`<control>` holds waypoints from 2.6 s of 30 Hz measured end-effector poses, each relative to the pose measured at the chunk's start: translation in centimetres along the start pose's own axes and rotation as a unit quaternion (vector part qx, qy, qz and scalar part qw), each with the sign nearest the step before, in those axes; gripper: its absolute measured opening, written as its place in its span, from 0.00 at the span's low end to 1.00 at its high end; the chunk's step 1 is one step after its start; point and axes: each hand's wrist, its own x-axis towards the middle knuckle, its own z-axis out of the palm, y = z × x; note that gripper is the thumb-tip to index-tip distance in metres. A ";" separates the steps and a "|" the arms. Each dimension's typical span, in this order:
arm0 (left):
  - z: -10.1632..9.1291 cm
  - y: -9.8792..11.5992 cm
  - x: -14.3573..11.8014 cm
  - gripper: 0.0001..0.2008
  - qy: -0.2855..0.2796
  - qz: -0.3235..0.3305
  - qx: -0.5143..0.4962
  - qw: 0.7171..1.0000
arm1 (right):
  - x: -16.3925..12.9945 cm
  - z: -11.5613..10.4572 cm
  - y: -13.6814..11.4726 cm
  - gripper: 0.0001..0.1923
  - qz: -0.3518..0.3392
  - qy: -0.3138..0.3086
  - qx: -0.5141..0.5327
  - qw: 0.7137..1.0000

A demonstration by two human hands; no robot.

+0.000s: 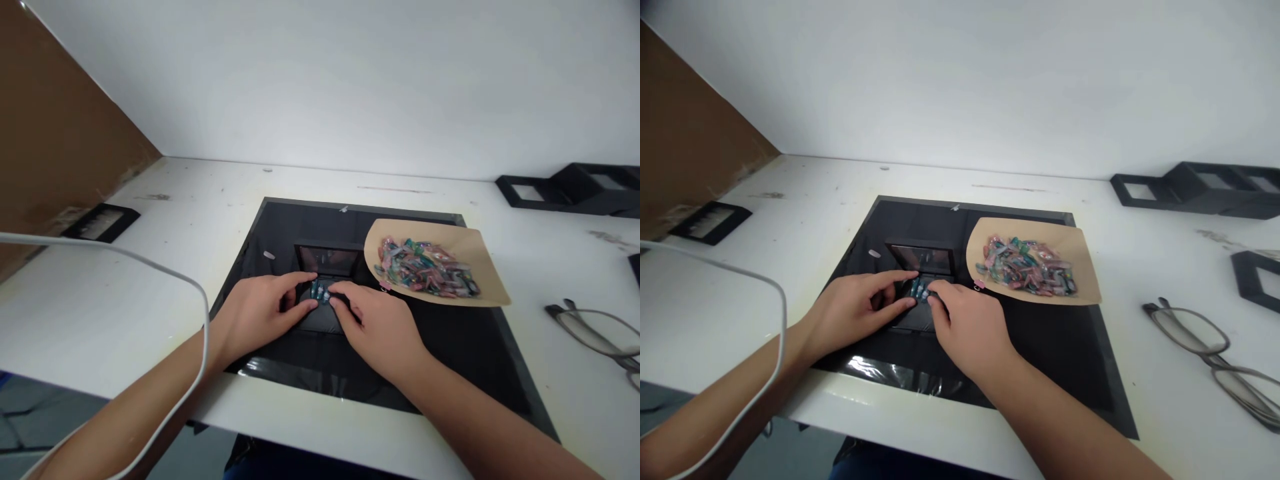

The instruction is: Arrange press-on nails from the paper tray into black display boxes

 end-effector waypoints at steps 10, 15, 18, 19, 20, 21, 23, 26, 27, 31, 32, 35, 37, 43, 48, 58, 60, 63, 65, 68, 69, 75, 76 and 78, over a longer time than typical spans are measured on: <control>-0.1 0.3 0.0 0.17 -0.013 -0.015 -0.022 1.000 | 0.1 -0.7 -0.5 0.23 0.011 -0.026 0.014 1.000; -0.6 0.6 0.1 0.19 -0.028 -0.024 -0.044 0.998 | 0.2 -0.5 -0.4 0.15 0.013 -0.027 0.002 1.000; -1.3 0.2 0.3 0.20 -0.063 -0.029 -0.118 0.991 | 0.2 -0.4 -0.3 0.14 0.002 -0.017 0.013 1.000; -1.5 -0.1 0.3 0.20 -0.082 -0.029 -0.154 0.984 | 0.1 -0.4 -0.3 0.13 -0.003 -0.015 0.014 1.000; -1.7 -0.4 0.4 0.21 -0.103 -0.026 -0.191 0.976 | 0.1 -0.4 -0.3 0.12 -0.006 -0.014 0.013 1.000; -1.8 -0.8 0.4 0.22 -0.123 -0.023 -0.222 0.967 | 0.1 -0.4 -0.3 0.11 -0.006 -0.013 0.009 1.000; -2.0 -1.4 0.5 0.24 -0.147 -0.020 -0.252 0.956 | 0.0 -0.5 -0.4 0.10 0.001 -0.017 -0.003 1.000; -1.9 -2.0 0.6 0.22 -0.132 -0.039 -0.207 0.969 | 0.0 -0.5 -0.4 0.10 0.012 -0.017 -0.010 1.000; -1.8 -2.1 0.7 0.21 -0.120 -0.048 -0.183 0.975 | 0.0 -0.5 -0.4 0.11 0.009 -0.015 -0.005 1.000; -1.5 -1.8 0.9 0.20 -0.072 -0.064 -0.135 0.986 | 0.1 -0.4 -0.1 0.17 -0.008 -0.008 0.035 0.999; -1.4 -1.6 0.9 0.19 -0.058 -0.062 -0.130 0.988 | 0.1 -0.4 -0.1 0.17 -0.012 -0.009 0.043 0.999; -1.0 -1.0 0.8 0.18 -0.032 -0.055 -0.108 0.992 | 0.1 -0.5 0.0 0.17 -0.019 -0.019 0.055 0.998; -0.8 -0.6 0.8 0.17 -0.026 -0.047 -0.088 0.995 | 0.1 -0.5 0.0 0.16 -0.024 -0.023 0.057 0.998; -0.4 -0.1 0.6 0.14 -0.017 -0.031 -0.046 0.998 | -0.1 -0.5 0.0 0.12 -0.079 -0.043 0.030 0.995; -0.3 0.4 0.5 0.14 -0.007 -0.063 -0.042 0.997 | 0.1 -0.7 -0.1 0.11 -0.078 -0.064 0.009 0.995; -0.2 0.7 0.4 0.18 0.004 -0.067 -0.052 0.996 | 0.2 -0.7 -0.2 0.14 -0.016 -0.018 -0.051 0.998; -0.3 0.9 0.3 0.19 -0.006 -0.072 -0.066 0.995 | 0.4 -0.6 -0.1 0.17 0.000 -0.005 -0.059 0.998; -0.5 1.2 0.2 0.20 -0.021 -0.064 -0.077 0.995 | 0.7 -0.5 -0.2 0.19 0.016 0.013 -0.061 0.998; -0.6 1.3 0.1 0.20 -0.021 -0.054 -0.072 0.996 | 0.9 -0.4 -0.3 0.17 0.028 0.020 -0.058 0.998; -0.5 1.3 0.0 0.18 -0.006 -0.048 -0.064 0.997 | 0.8 -0.5 -0.5 0.15 0.035 0.019 -0.043 0.998; -0.4 1.2 0.0 0.17 0.002 -0.044 -0.064 0.997 | 0.7 -0.5 -0.6 0.14 0.034 0.019 -0.037 0.999; -0.1 0.5 0.3 0.22 0.012 -0.015 -0.053 0.998 | -0.4 -1.3 -0.7 0.21 -0.016 -0.023 -0.046 0.999; -0.2 0.5 0.3 0.24 -0.004 -0.010 -0.042 0.999 | -0.5 -1.5 -0.6 0.21 -0.025 -0.040 -0.051 0.998; -0.4 0.7 0.2 0.25 -0.031 -0.001 -0.019 0.999 | -0.6 -1.9 -0.2 0.21 -0.036 -0.074 -0.060 0.995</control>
